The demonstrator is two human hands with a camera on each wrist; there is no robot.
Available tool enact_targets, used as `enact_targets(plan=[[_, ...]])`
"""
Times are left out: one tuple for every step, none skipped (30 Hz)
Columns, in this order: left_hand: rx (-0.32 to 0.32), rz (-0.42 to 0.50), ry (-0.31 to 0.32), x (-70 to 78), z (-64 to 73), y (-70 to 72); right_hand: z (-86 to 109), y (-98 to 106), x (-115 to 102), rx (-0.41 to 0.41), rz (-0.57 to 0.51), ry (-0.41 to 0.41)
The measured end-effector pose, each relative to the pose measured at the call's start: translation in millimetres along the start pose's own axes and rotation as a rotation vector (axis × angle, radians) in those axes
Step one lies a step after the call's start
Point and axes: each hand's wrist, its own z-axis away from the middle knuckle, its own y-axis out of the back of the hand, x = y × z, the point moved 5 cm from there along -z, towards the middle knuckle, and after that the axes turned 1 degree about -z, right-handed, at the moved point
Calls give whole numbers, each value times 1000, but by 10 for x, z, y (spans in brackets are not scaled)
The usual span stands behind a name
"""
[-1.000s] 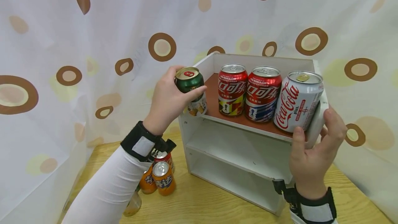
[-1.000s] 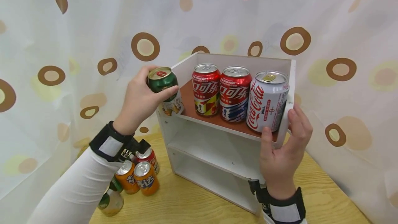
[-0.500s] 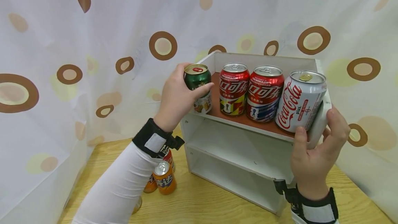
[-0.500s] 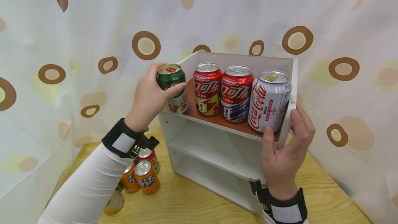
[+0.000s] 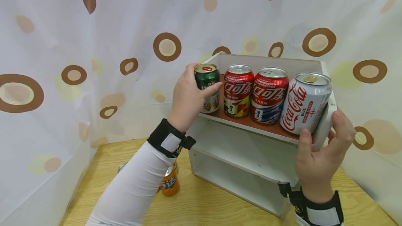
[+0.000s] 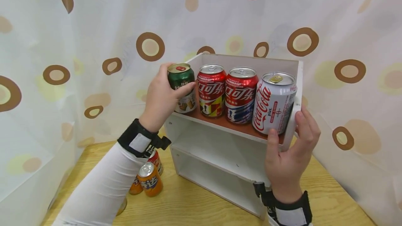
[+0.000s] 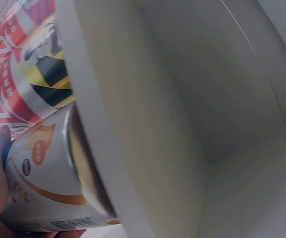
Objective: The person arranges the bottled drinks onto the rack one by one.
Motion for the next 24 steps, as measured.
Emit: enact_targets(plan=[[2, -1, 1, -4, -6, -9, 2, 0, 0, 0, -1, 2], [5, 1, 1, -7, -10, -17, 3, 0, 0, 1, -4, 3], [5, 5, 2, -11, -13, -25, 5, -1, 0, 1, -7, 4], [6, 7, 2, -15, -18, -34, 6, -2, -1, 1, -7, 5], [8, 10, 0, -19, -23, -41, 7, -3, -1, 1, -9, 5], [9, 12, -2, -22, -29, -49, 8, -3, -2, 3, -11, 5], [12, 15, -6, -24, -34, -58, 8, -3, -2, 3, -8, 3], [14, 16, -11, -25, -39, -68, 6, -2, -2, 4, -8, 2], [17, 16, -16, -27, -45, -80, 4, 0, -2, 4, -6, 0], [20, 15, -22, -29, -50, -92, 2, 2, -2, 4, -4, 0], [22, 18, -25, -32, -53, -102, 1, 4, -2, 5, -4, -1], [26, 20, -25, -36, -55, -112, -1, 5, -3, 4, -3, 0], [29, 21, -25, -40, -55, -121, -2, 6, -2, 4, -2, 1], [32, 21, -25, -44, -55, -129, -3, 7, -2, 4, -4, 2], [35, 22, -25, -46, -52, -134, -4, 8, -2, 4, -3, 3], [37, 25, -25, -48, -48, -137, -3, 9, -2, 3, -4, 5], [40, 26, -27, -48, -44, -140, -4, 8, -1, 1, -3, 6], [40, 25, -32, -48, -38, -143, -6, 8, 0, -1, -1, 6], [40, 23, -39, -50, -31, -145, -5, 8, 0, -2, 0, 6], [40, 21, -47, -51, -22, -147, -5, 7, 0, -4, 3, 6], [38, 20, -55, -53, -11, -150, -5, 7, 0, -4, 4, 6], [37, 19, -62, -58, 2, -153, -4, 7, 0, -2, 1, 6], [35, 16, -68, -66, 17, -158, -2, 7, -1, -2, 1, 6], [32, 14, -74, -73, 35, -163, 0, 8, -1, -1, 0, 6]])
